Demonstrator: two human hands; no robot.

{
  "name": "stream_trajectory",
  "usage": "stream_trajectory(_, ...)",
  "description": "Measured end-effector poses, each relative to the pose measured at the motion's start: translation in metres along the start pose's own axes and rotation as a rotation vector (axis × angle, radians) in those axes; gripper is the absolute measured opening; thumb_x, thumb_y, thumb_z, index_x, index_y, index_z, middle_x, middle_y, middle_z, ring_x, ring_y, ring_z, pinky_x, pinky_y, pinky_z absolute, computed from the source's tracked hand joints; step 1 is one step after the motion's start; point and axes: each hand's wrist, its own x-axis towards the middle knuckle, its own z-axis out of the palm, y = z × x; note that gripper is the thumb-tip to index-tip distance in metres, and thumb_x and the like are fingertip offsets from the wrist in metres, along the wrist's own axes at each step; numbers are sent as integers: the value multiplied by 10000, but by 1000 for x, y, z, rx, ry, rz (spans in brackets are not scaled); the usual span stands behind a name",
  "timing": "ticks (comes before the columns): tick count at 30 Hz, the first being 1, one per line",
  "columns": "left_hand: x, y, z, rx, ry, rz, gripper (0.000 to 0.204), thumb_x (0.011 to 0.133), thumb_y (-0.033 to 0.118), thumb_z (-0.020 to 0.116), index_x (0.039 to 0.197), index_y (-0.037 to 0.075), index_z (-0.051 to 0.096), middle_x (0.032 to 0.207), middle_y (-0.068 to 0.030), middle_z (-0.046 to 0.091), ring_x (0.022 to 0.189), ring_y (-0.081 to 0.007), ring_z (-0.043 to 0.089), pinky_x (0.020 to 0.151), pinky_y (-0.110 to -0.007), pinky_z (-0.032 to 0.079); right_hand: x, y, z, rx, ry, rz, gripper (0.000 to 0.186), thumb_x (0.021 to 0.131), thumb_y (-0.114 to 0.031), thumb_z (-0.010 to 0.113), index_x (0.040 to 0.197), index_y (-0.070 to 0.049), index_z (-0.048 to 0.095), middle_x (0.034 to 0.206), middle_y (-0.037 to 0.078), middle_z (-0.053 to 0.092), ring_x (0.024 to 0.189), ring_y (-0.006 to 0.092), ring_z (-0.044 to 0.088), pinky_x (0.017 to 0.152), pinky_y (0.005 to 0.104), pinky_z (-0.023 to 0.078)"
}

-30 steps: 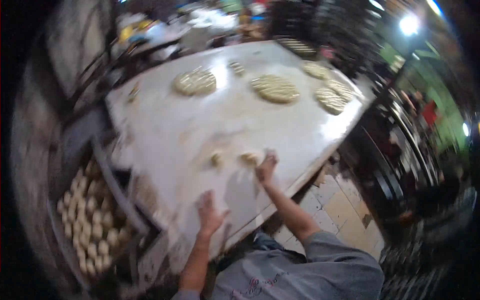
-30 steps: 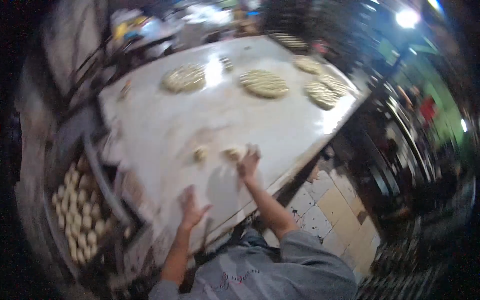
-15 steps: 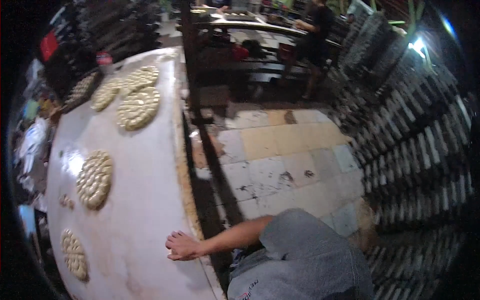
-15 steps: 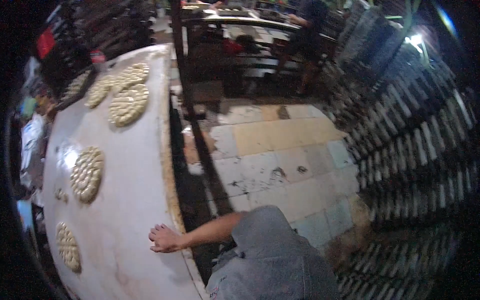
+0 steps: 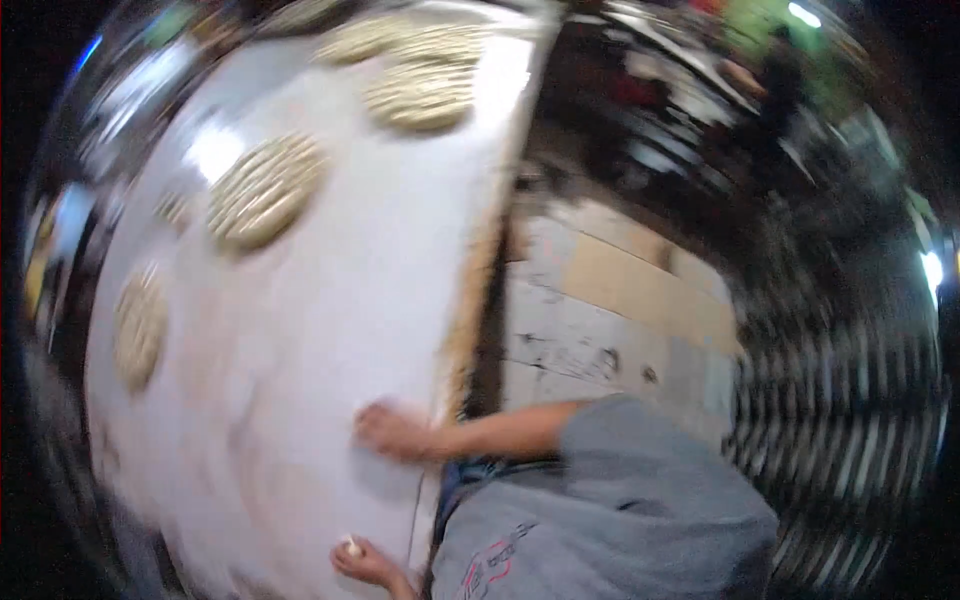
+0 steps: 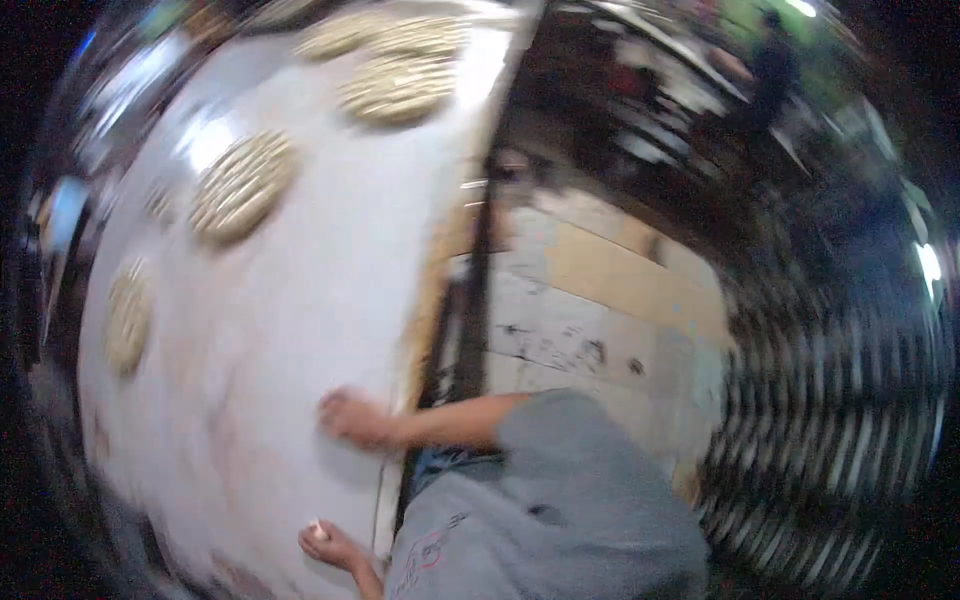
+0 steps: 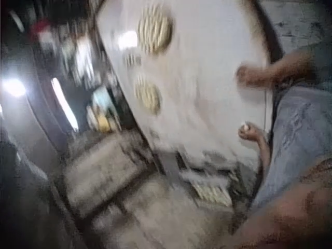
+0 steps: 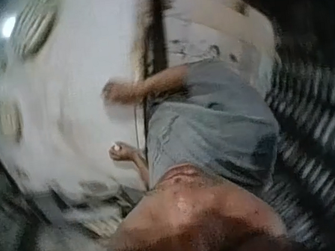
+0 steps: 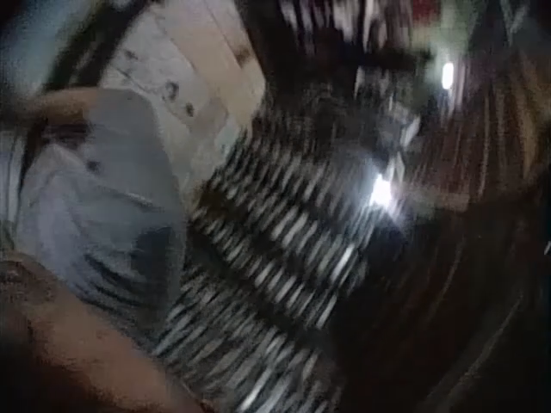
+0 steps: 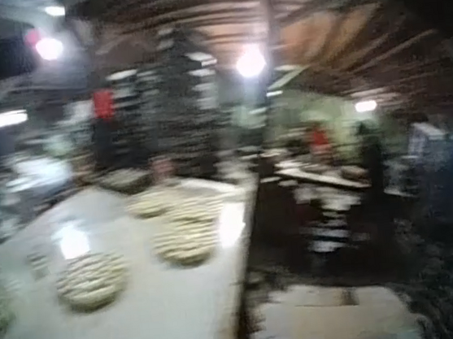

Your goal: Shaping portions of bread dough into decorative circular patterns and organizing them on baking trays.

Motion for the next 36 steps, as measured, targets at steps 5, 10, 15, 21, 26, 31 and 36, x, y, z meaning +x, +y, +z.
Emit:
stream_trajectory(5, 67, -60, -7, -97, 24, -473, 223, 790, 195, 573, 855, -19, 568, 862, -189, 566, 840, -340, 536, 767, -455, 420, 76, 75, -69, -124, 90, 319, 101, 701, -146, 576, 766, -69, 581, 866, 114, 555, 892, 313, 480, 804, 441, 365)
stream_trajectory(10, 102, 3, 17, -161, 129, -542, 83, 716, 125, 559, 702, 75, 623, 780, -126, 597, 769, -307, 568, 664, -398, 470, 122, 13, 14, 89, 132, 289, 112, 721, -129, 567, 805, -55, 568, 893, 137, 544, 888, 337, 469, 803, 430, 368)
stream_trajectory(15, 2, 11, -15, -131, 228, -353, 79, 692, 98, 613, 734, 63, 557, 829, -117, 542, 812, -318, 498, 705, -428, 412, 33, 6, -24, 73, 34, 2, 133, 643, -11, 572, 765, -51, 537, 841, 133, 537, 838, 338, 482, 741, 425, 387)
stream_trajectory(21, 35, -92, -26, 21, 444, -422, 110, 674, 75, 600, 696, 68, 492, 749, -116, 508, 767, -335, 476, 672, -442, 379, 54, 80, -41, -371, 192, 284, 185, 805, -199, 544, 851, -20, 557, 900, 159, 539, 864, 339, 483, 774, 440, 376)
stream_trajectory(26, 50, -30, -4, -220, 0, -416, 291, 660, 216, 591, 855, 1, 567, 933, -189, 532, 905, -345, 485, 787, -453, 402, 72, 56, -11, -459, 22, 359, 168, 796, -159, 506, 865, -22, 576, 954, 147, 551, 927, 311, 489, 847, 423, 362)
stream_trajectory(31, 18, -75, -84, -414, -427, -170, 344, 665, 131, 597, 995, 35, 581, 1044, -122, 530, 984, -298, 493, 797, -404, 436, 40, 21, -11, -375, 44, 366, 273, 757, -181, 529, 973, -16, 545, 937, 166, 552, 942, 329, 497, 858, 439, 348)
stream_trajectory(36, 34, -231, -305, -1195, -814, 268, 362, 733, 197, 679, 1051, 49, 589, 1008, -79, 603, 923, -191, 580, 816, -311, 458, 20, 31, -8, -566, 53, 365, 299, 762, -162, 525, 993, 27, 536, 859, 148, 554, 796, 285, 536, 682, 387, 449)
